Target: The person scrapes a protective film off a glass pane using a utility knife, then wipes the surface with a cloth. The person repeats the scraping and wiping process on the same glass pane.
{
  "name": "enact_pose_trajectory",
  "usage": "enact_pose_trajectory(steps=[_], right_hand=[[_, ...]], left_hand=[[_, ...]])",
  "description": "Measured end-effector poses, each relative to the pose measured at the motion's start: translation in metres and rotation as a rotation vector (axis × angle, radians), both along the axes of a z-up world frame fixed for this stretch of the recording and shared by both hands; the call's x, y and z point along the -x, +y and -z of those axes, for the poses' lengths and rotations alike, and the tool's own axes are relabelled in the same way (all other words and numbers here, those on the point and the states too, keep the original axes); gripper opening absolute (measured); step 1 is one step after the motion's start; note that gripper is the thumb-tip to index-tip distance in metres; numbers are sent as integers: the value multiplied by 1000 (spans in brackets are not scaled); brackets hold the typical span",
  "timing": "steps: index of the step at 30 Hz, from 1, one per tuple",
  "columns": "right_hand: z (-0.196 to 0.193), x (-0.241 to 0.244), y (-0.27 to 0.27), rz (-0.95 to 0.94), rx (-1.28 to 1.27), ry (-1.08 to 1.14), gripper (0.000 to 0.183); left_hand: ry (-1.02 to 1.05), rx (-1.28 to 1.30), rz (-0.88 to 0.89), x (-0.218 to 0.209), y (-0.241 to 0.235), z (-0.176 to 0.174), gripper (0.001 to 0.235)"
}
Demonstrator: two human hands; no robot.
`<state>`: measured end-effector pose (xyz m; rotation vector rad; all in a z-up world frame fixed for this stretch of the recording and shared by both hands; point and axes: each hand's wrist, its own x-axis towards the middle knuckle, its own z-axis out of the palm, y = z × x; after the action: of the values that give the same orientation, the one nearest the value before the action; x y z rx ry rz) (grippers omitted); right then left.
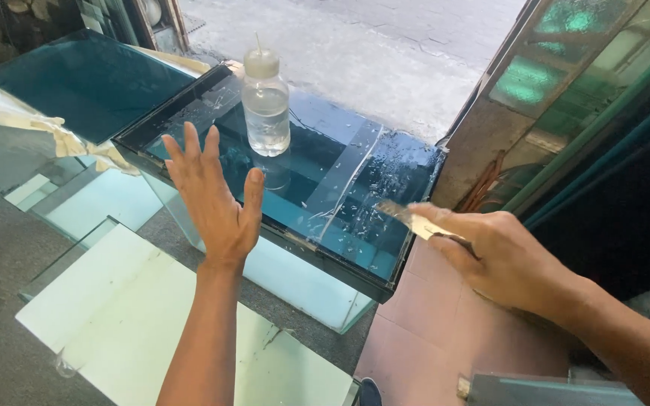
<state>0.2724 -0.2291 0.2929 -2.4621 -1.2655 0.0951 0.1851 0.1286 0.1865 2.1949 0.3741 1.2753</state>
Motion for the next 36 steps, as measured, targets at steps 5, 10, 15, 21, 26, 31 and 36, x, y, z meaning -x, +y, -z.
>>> enact_pose_trajectory(steps=[5,10,15,21,26,31,36], right_hand=[[18,8,-15,-79,-21,-38,55],[43,21,-22,-192,128,-418,49],[55,29,-14,-65,547,-428,12],[42,23,7,64,764,-295,11],[50,19,2,10,692,-333,16],[28,38,12,6,615,-347,17],[31,37,13,34,601,-439,18]], left_hand=[[-110,-171,14,-4,7,26,60],[-230,-137,-8,-14,6,41,44],[-285,-107,-27,-17,5,45,44],[-300,-118,-26,-20,7,49,47],[-269,-140,-72,-27,16,60,51],[-230,-163,-114,-32,17,67,54],[-250,-177,-113,-28,18,71,52]])
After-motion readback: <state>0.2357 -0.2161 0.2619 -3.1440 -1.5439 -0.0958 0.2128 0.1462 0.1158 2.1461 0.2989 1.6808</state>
